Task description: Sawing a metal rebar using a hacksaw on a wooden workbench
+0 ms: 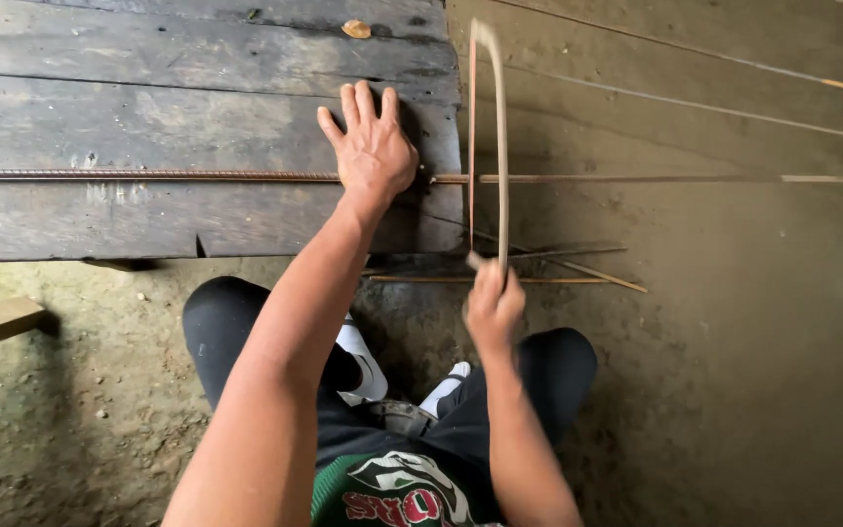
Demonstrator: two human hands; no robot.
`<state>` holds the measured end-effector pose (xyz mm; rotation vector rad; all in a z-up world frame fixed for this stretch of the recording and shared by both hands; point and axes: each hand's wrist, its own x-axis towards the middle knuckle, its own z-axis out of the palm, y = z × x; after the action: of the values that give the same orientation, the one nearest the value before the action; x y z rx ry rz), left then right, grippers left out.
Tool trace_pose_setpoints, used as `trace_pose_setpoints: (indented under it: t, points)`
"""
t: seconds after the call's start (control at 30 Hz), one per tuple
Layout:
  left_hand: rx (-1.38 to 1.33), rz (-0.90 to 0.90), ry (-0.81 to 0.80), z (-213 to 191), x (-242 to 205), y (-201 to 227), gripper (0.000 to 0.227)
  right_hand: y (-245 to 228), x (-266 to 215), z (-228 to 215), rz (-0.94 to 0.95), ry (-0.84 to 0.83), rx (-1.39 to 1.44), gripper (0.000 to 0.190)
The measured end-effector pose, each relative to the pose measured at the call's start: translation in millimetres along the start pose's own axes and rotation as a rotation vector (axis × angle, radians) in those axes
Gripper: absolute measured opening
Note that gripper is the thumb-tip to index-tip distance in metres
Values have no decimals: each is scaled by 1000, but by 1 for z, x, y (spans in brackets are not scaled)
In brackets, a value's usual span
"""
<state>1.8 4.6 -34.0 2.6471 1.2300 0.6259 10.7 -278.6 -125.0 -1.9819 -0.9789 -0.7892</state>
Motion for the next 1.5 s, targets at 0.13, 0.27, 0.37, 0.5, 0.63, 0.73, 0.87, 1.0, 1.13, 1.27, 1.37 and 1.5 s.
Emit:
trace_pose_setpoints:
  t: [0.13,0.27,0.37,0.5,0.63,0.73,0.87,1.0,1.13,1.27,1.37,1.5]
  points:
    - [-20,-1,-78,-1,5,-3,55,-53,-49,-87,616,-315,204,35]
    - [-38,-2,-164,-1,4,0,57,-38,-52,-87,510,-307,127,39]
    - [-19,7,-122,1,3,-1,56,-25,24,8,379,-150,337,40]
    - [-5,-8,-121,1,11,-4,57,-47,79,30,403,-61,345,40]
    - [-18,-10,-161,-8,8,-1,60,-48,15,-34,567,-207,481,39]
    - [-54,-26,-258,-10,8,-1,63,-62,-39,-94,640,-314,369,41]
    - [-37,-17,-225,-8,6,-1,62,-73,-35,-121,678,-340,304,41]
    - [19,16,-65,7,3,-2,54,0,-10,-6,718,-173,569,24]
    - [12,16,-51,6,2,-3,58,-48,75,20,594,-93,505,38]
    - [-36,-17,-174,-3,4,-2,60,-50,26,-43,548,-277,322,40]
    - [-21,16,-35,1,3,-3,54,-44,-56,-104,669,-369,340,38]
    - [-7,15,-97,6,2,-2,58,-1,-52,-75,671,-318,350,37]
